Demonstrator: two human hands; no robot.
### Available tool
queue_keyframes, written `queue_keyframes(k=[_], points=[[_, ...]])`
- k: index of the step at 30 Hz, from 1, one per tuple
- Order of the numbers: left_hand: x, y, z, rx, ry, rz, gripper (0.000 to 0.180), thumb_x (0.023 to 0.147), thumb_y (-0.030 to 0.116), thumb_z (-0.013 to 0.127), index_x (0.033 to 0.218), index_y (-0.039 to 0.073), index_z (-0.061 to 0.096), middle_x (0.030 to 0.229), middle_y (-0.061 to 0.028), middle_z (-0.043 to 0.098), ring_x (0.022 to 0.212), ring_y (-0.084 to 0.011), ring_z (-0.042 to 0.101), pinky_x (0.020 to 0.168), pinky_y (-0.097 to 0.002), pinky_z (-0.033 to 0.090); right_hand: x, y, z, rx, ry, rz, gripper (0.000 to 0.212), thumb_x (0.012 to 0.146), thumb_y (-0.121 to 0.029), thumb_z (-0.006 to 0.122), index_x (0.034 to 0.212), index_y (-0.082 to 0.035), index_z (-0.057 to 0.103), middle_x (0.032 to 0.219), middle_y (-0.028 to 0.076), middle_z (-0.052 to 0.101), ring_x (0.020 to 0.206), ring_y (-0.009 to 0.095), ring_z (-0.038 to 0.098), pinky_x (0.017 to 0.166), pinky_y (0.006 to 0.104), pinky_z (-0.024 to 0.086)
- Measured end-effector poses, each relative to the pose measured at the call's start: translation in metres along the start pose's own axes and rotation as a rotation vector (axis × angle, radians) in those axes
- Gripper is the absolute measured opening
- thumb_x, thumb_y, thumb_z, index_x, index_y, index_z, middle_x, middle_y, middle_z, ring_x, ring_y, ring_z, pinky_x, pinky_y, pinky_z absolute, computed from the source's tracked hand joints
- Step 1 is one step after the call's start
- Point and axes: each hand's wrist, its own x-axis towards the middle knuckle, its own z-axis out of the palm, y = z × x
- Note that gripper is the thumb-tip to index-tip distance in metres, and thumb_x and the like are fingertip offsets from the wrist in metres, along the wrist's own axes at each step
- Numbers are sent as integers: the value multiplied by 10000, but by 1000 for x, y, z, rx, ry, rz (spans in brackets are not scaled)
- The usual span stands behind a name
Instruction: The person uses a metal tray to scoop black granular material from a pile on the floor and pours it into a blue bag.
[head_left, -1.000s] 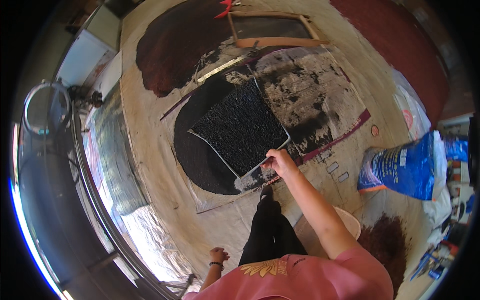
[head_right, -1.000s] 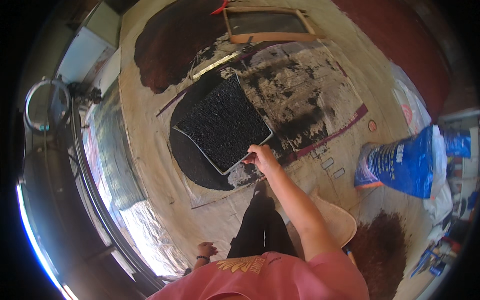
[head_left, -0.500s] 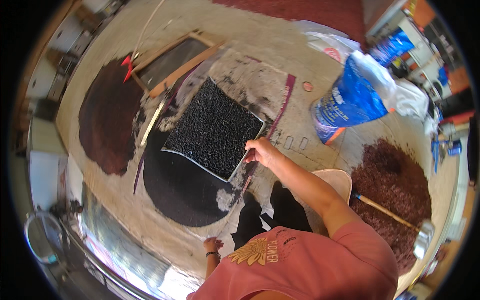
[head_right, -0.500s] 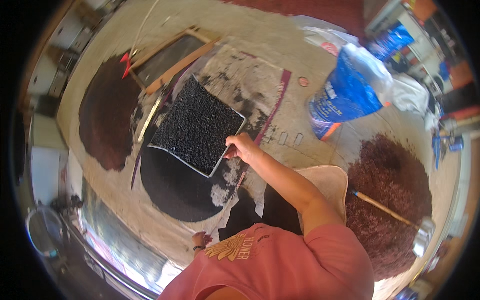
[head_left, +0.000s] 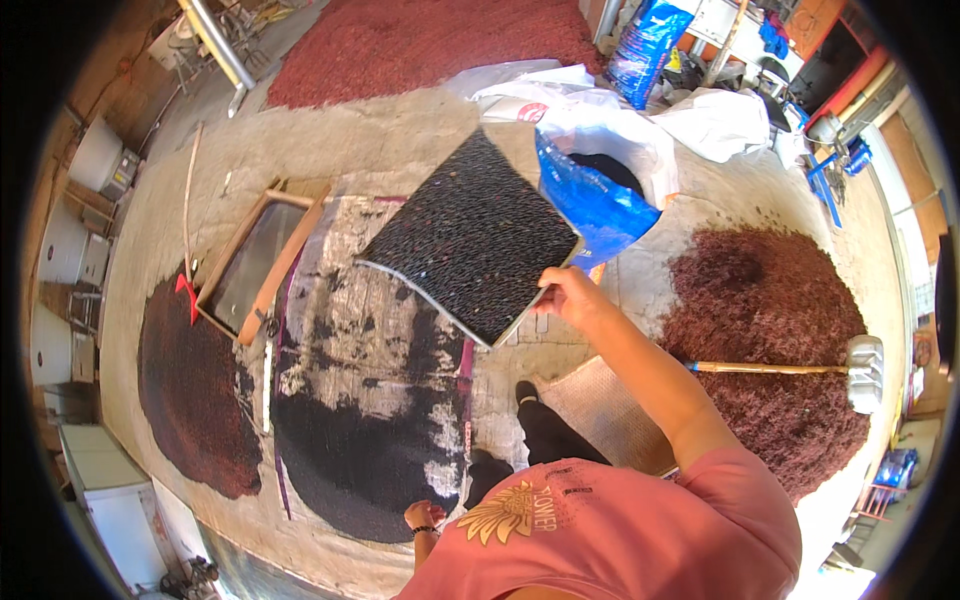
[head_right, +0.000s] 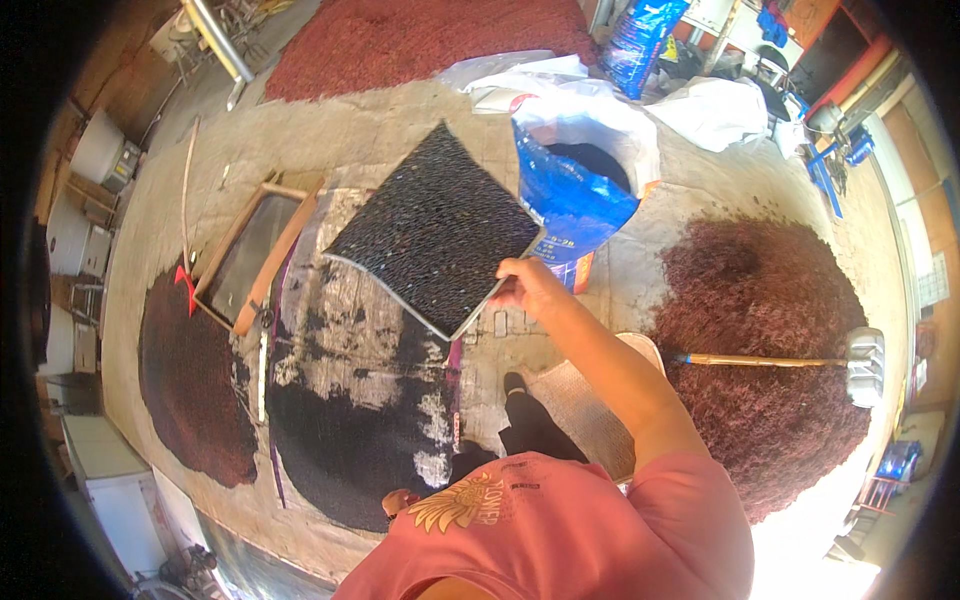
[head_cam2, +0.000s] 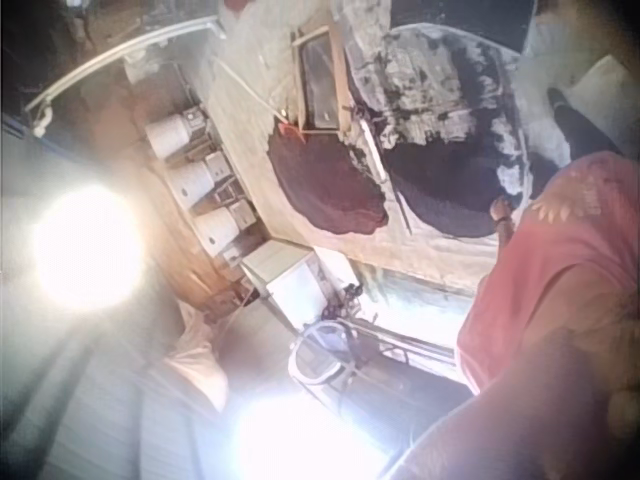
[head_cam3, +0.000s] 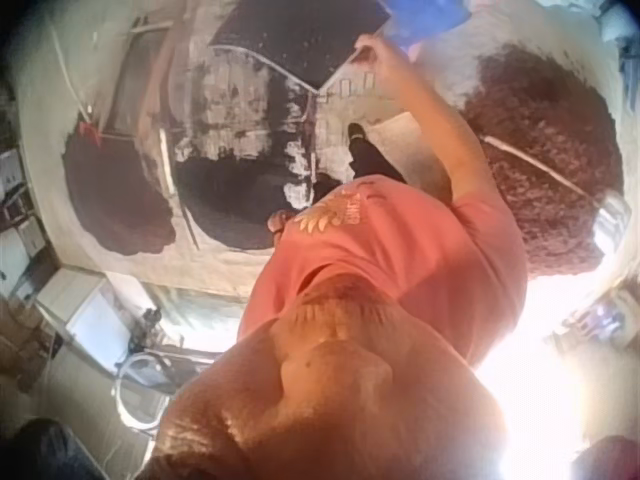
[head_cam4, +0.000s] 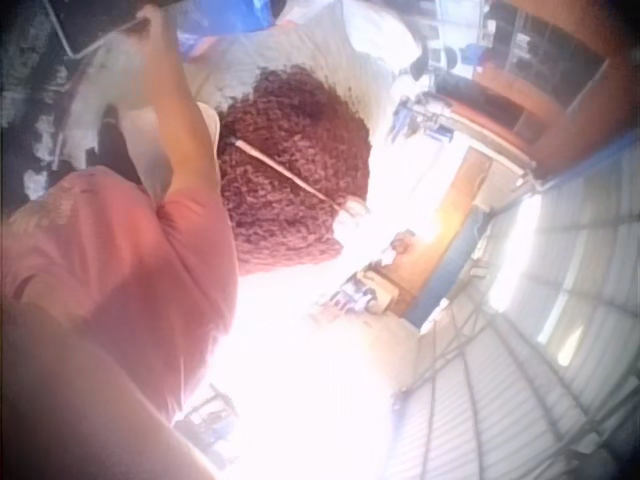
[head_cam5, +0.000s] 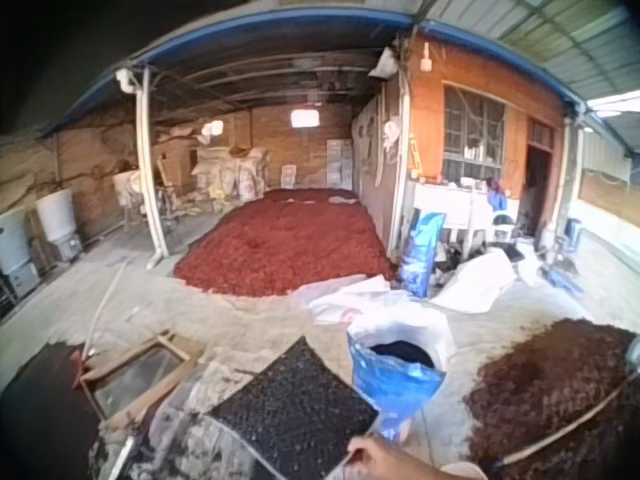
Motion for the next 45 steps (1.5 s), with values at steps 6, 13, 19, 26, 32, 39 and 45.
queue_keyframes(k=[6, 13, 19, 26, 32, 39, 45], points=[[8, 32, 44, 48, -90, 4, 163, 674, -42, 367, 779, -31, 491, 574, -188, 517, 424, -284, 530, 357, -368, 460, 9, -76, -72, 19, 271, -134, 83, 632, -96, 505, 674, -25, 510, 690, 121, 564, 604, 248, 561, 556, 370, 489], [12, 58, 66, 145, -112, 19, 169, 661, -43, 371, 781, -31, 489, 576, -193, 517, 426, -288, 531, 365, -379, 465, 16, -129, -160, 122, 412, -220, 100, 657, -97, 510, 728, -30, 489, 695, 133, 566, 568, 261, 556, 500, 343, 468], [9, 73, 73, 259, -118, 70, 174, 650, -44, 375, 783, -31, 488, 577, -196, 516, 428, -292, 532, 373, -389, 470, 25, -149, -202, 215, 541, -194, 115, 661, -88, 544, 692, -26, 452, 626, 101, 469, 560, 273, 528, 487, 332, 490], [17, 75, 82, 164, -112, 11, 196, 644, -38, 373, 810, -31, 477, 570, -190, 509, 418, -290, 524, 366, -391, 462, 41, -169, -203, 197, 708, -77, 204, 645, -120, 559, 574, -66, 375, 629, 112, 478, 595, 260, 556, 452, 240, 487], [30, 62, 77, 69, -139, -21, 232, 641, -48, 361, 848, -35, 466, 574, -191, 508, 397, -278, 511, 341, -370, 438, 53, -199, -193, 58, 732, 33, 221, 648, -187, 572, 708, 4, 480, 674, 124, 547, 576, 201, 573, 397, 219, 482], [20, 62, 86, 21, -120, -48, 235, 649, -52, 351, 849, -38, 473, 578, -186, 515, 380, -259, 503, 336, -359, 443, 60, -233, -220, -205, 774, 49, 348, 702, -320, 582, 923, -61, 511, 796, 151, 567, 585, 235, 575, 452, 278, 494], [24, 33, 60, -17, -74, -59, 210, 664, -41, 353, 832, -45, 480, 566, -175, 522, 401, -264, 522, 343, -358, 453, 38, -267, -157, -486, 787, -27, 403, 684, -283, 622, 978, -54, 468, 801, 169, 538, 601, 254, 547, 467, 294, 459]])
